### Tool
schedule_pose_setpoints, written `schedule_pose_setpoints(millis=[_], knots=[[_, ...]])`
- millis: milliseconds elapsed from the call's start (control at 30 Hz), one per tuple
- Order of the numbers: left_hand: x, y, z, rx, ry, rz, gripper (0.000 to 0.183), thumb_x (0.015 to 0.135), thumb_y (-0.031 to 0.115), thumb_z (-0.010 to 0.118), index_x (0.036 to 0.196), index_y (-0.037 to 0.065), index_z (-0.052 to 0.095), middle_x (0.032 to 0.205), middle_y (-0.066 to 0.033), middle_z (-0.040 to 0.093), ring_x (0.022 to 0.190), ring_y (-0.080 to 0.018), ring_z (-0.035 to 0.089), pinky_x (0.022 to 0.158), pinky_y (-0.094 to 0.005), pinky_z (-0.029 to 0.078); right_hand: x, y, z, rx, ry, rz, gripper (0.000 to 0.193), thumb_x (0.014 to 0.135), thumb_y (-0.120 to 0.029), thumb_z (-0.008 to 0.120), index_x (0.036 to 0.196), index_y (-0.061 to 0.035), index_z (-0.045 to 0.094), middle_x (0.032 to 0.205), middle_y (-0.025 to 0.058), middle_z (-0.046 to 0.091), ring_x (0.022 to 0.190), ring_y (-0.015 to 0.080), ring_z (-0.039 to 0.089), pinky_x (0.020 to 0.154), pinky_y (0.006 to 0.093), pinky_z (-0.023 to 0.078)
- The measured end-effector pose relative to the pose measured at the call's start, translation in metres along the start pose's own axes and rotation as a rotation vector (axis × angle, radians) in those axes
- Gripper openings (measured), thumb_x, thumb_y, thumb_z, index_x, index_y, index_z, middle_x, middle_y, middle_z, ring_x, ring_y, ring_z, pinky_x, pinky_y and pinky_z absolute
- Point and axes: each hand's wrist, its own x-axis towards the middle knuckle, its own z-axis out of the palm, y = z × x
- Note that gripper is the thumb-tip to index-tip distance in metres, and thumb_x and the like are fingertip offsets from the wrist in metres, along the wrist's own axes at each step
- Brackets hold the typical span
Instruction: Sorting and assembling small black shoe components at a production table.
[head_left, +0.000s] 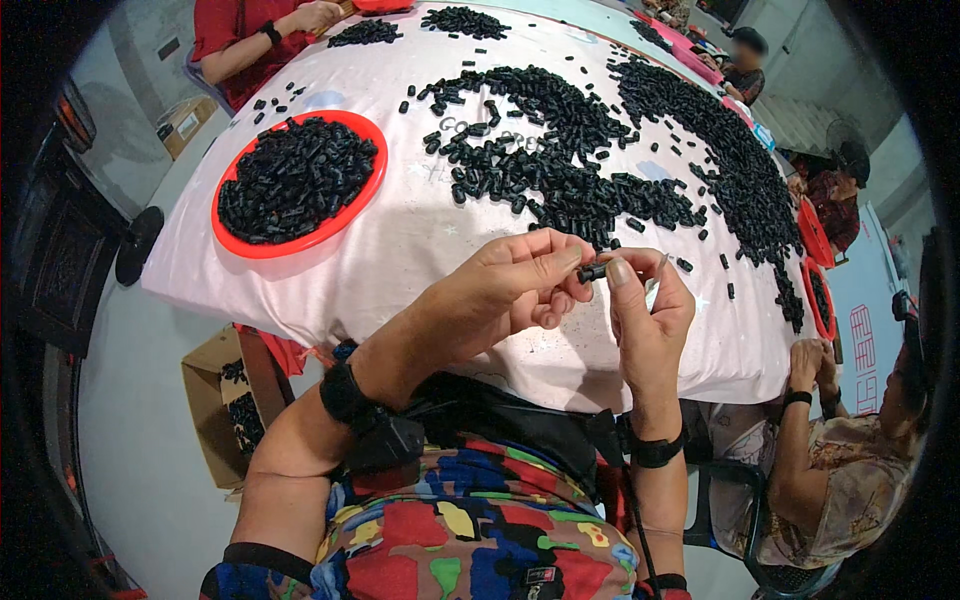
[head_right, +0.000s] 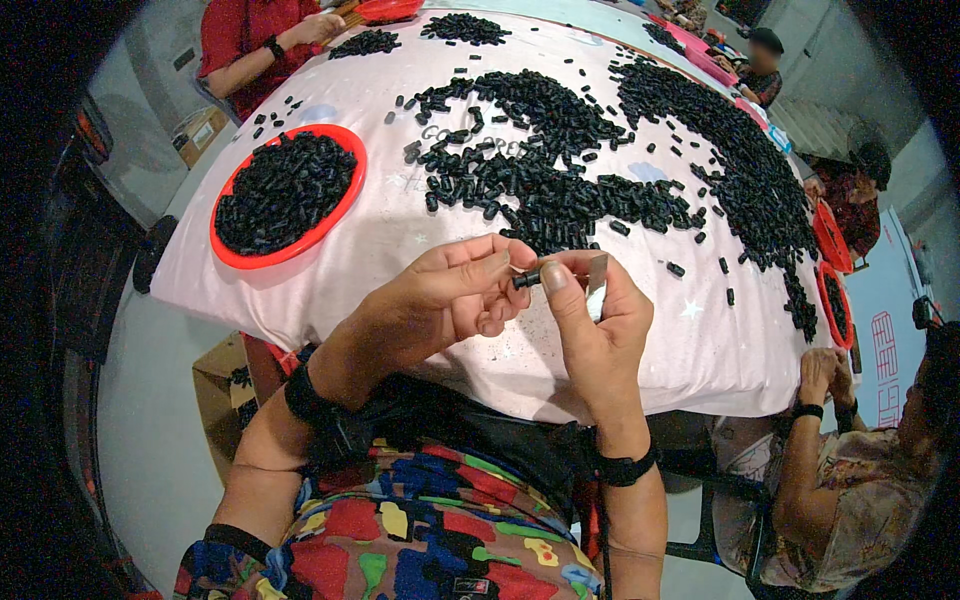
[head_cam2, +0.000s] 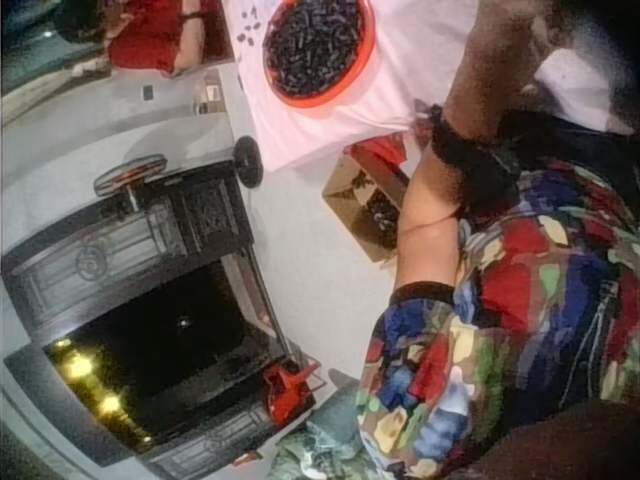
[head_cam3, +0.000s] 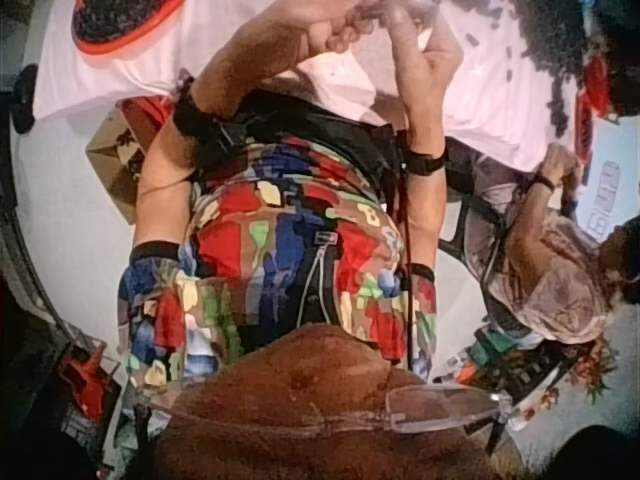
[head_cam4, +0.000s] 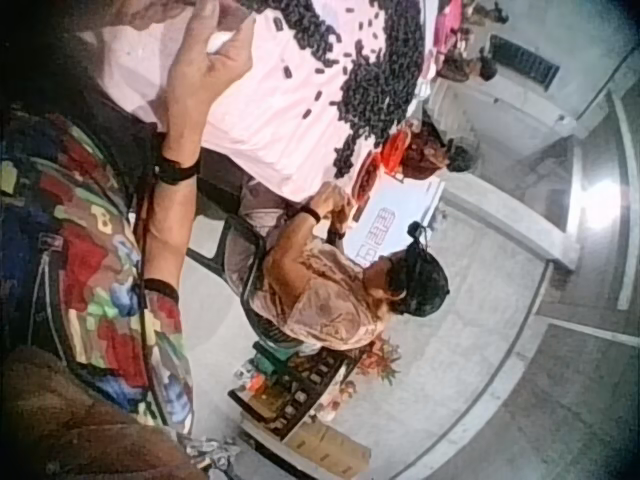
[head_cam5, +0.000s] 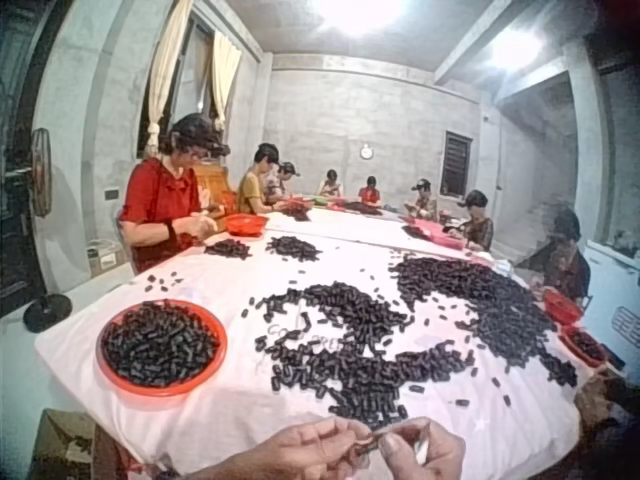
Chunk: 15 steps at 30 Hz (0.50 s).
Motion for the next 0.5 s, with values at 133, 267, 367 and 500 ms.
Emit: schedule_pose_setpoints(millis=[133, 267, 367, 500], knots=[[-0.0005, 0.0009, 0.0017, 0.071, 0.050, 0.010, 0.025, 0.092, 0.022, 0.057, 0.111, 0.005, 0.054, 0.091, -0.0051, 0.057, 0.078, -0.0064, 0.054, 0.068, -0.0188, 0.045, -0.0002, -0.0055, 0.0021, 0.014, -0.009, -0.042, 0.018, 0.088, -0.017, 0.064, 0.093, 0.0003, 0.065, 0.080, 0.0018, 0.064, 0.074, 0.0071, 0.055, 0.069, 0.0213, 0.044], [-0.0006, -0.0002, -0.0005, 0.045, 0.023, 0.000, 0.023, 0.092, 0.019, 0.057, 0.109, 0.004, 0.055, 0.091, -0.0049, 0.058, 0.075, -0.0062, 0.054, 0.068, -0.0195, 0.046, -0.0003, -0.0028, 0.0021, 0.015, 0.007, -0.040, 0.016, 0.087, -0.014, 0.065, 0.093, 0.0000, 0.066, 0.080, 0.0020, 0.065, 0.073, 0.0065, 0.056, 0.068, 0.0205, 0.044], [-0.0007, -0.0014, -0.0009, 0.033, 0.018, -0.006, 0.022, 0.091, 0.017, 0.057, 0.109, 0.004, 0.055, 0.090, -0.0041, 0.059, 0.072, -0.0060, 0.054, 0.067, -0.0197, 0.047, 0.0003, -0.0055, 0.0038, -0.042, -0.011, -0.172, 0.015, 0.086, -0.013, 0.066, 0.094, 0.0000, 0.066, 0.078, 0.0011, 0.064, 0.070, 0.0056, 0.055, 0.064, 0.0197, 0.044], [0.0009, -0.0052, -0.0041, 0.019, 0.012, 0.000, 0.021, 0.090, 0.015, 0.058, 0.108, 0.004, 0.055, 0.091, -0.0050, 0.059, 0.073, -0.0060, 0.054, 0.066, -0.0197, 0.047, -0.0011, -0.0014, 0.0042, -0.098, -0.029, -0.165, 0.015, 0.085, -0.013, 0.066, 0.093, 0.0004, 0.066, 0.074, 0.0001, 0.064, 0.066, 0.0050, 0.054, 0.059, 0.0197, 0.043]])
